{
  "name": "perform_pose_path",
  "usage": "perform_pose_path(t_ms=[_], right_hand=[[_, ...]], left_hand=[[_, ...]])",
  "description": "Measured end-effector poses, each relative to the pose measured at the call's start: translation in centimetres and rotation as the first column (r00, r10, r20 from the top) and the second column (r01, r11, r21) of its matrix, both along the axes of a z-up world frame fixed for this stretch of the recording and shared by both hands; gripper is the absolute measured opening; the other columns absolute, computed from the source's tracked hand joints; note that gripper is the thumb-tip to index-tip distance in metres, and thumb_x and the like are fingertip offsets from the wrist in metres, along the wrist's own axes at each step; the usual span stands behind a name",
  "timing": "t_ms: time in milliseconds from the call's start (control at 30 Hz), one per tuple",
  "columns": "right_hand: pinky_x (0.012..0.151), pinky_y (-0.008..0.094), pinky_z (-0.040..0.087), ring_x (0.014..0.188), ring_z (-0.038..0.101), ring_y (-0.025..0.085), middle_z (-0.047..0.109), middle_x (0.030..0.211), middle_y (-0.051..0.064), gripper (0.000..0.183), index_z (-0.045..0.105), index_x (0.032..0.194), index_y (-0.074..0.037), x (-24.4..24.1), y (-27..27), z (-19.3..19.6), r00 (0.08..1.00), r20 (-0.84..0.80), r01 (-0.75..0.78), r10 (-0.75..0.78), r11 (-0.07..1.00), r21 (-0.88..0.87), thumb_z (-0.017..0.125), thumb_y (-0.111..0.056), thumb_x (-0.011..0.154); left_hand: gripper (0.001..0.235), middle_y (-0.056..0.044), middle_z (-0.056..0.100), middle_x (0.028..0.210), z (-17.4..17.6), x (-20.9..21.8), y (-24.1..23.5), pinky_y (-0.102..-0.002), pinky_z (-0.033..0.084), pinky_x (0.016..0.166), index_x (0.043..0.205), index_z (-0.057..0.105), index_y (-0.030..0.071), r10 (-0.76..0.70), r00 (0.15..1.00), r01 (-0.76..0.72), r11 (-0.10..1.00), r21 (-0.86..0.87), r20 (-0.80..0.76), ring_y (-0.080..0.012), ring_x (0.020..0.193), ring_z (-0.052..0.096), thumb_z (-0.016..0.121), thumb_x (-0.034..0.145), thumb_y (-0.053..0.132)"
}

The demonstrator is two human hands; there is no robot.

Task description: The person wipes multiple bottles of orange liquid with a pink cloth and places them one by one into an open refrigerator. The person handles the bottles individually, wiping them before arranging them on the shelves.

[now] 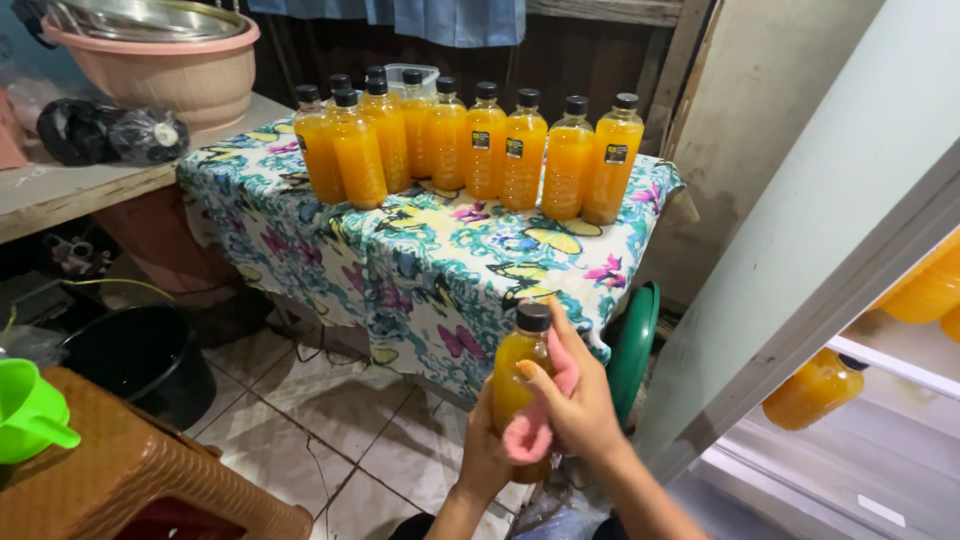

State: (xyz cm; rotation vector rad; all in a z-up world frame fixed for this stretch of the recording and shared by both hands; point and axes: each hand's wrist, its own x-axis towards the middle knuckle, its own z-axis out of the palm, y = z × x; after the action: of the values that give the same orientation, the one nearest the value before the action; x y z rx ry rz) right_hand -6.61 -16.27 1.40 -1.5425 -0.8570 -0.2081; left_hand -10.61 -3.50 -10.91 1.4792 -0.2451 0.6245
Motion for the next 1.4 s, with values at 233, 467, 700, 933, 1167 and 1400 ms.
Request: perform_pose_path(t_ms=[233, 467, 700, 933, 1167, 1400], right_hand=[[0.116, 0.046, 0.047, 0.129, 0.065, 0.035, 0.07, 0.126, 0.024, 0.072, 0.055, 0.141, 0.004, 4.4, -3.7, 1.5, 0.425, -0.421, -0.761, 0.802, 0.568, 0.314, 0.083, -0.028, 0.083], [0.095, 0.034, 0.053, 0.104, 0.068, 0.02, 0.073, 0.111, 0.014, 0.039, 0.069, 0.115, 0.005, 2.2, -4.9, -0.3, 0.834, -0.401, -0.351, 0.379, 0.925, 0.145, 0.079, -0.011, 0.081], [0.086, 0.026, 0.055, 0.101, 0.068, 0.012, 0.075, 0.111, 0.006, 0.039, 0.066, 0.121, 0.0, -0.7, -3.0, -0.4, 0.937, -0.341, 0.161, -0.069, 0.954, 0.252, 0.074, 0.002, 0.083], [0.091, 0.031, 0.06, 0.103, 0.074, 0.018, 0.076, 0.113, 0.011, 0.024, 0.072, 0.115, 0.002, -0.2, -6.5, 2.0, 0.973, 0.052, -0.225, 0.226, 0.974, -0.02, 0.073, -0.01, 0.093], [0.101, 0.038, 0.053, 0.111, 0.07, 0.025, 0.074, 0.118, 0.019, 0.039, 0.066, 0.123, 0.007, -0.1, -6.4, -0.6, 0.923, -0.199, -0.294, 0.331, 0.936, 0.192, 0.066, -0.023, 0.098], [0.119, 0.039, 0.033, 0.144, 0.046, 0.025, 0.045, 0.158, 0.021, 0.088, 0.036, 0.154, 0.009, -4.9, -2.2, -3.2, 0.966, -0.196, -0.069, 0.166, 0.903, 0.424, 0.052, -0.058, 0.098]], left_hand=[[0.071, -0.007, 0.048, 0.155, -4.1, -0.1, 0.7, -0.035, 0.036, 0.119, 0.156, 0.037, 0.003, -0.598, 0.801, 0.584, 0.775, -0.242, 0.016, -0.0165, 0.143, 0.045, 0.054, 0.104, 0.048], [0.077, -0.011, 0.057, 0.141, -0.9, -0.8, 1.3, -0.034, 0.041, 0.114, 0.149, 0.045, 0.0, -0.574, 0.818, 0.548, 0.796, -0.257, -0.034, -0.0185, 0.132, 0.052, 0.061, 0.102, 0.059], [0.092, -0.006, 0.068, 0.12, 4.3, -2.4, -1.4, -0.033, 0.055, 0.092, 0.142, 0.049, 0.004, -0.348, 0.929, 0.336, 0.936, -0.106, -0.126, -0.0149, 0.108, 0.064, 0.094, 0.064, 0.024], [0.08, -0.004, 0.07, 0.123, 2.7, -3.0, -3.0, -0.032, 0.053, 0.1, 0.14, 0.058, 0.003, -0.469, 0.866, 0.454, 0.883, -0.118, -0.176, -0.0115, 0.114, 0.064, 0.093, 0.07, 0.018], [0.081, -0.006, 0.068, 0.124, 3.5, -2.8, -2.8, -0.034, 0.052, 0.101, 0.138, 0.056, 0.002, -0.494, 0.858, 0.453, 0.857, -0.245, -0.143, -0.0131, 0.114, 0.065, 0.093, 0.067, 0.018], [0.068, -0.008, 0.07, 0.114, 4.3, -2.1, -3.3, -0.033, 0.057, 0.089, 0.127, 0.058, 0.004, -0.11, 0.984, 0.091, 0.987, -0.131, -0.141, -0.0153, 0.104, 0.067, 0.091, 0.07, 0.019]])
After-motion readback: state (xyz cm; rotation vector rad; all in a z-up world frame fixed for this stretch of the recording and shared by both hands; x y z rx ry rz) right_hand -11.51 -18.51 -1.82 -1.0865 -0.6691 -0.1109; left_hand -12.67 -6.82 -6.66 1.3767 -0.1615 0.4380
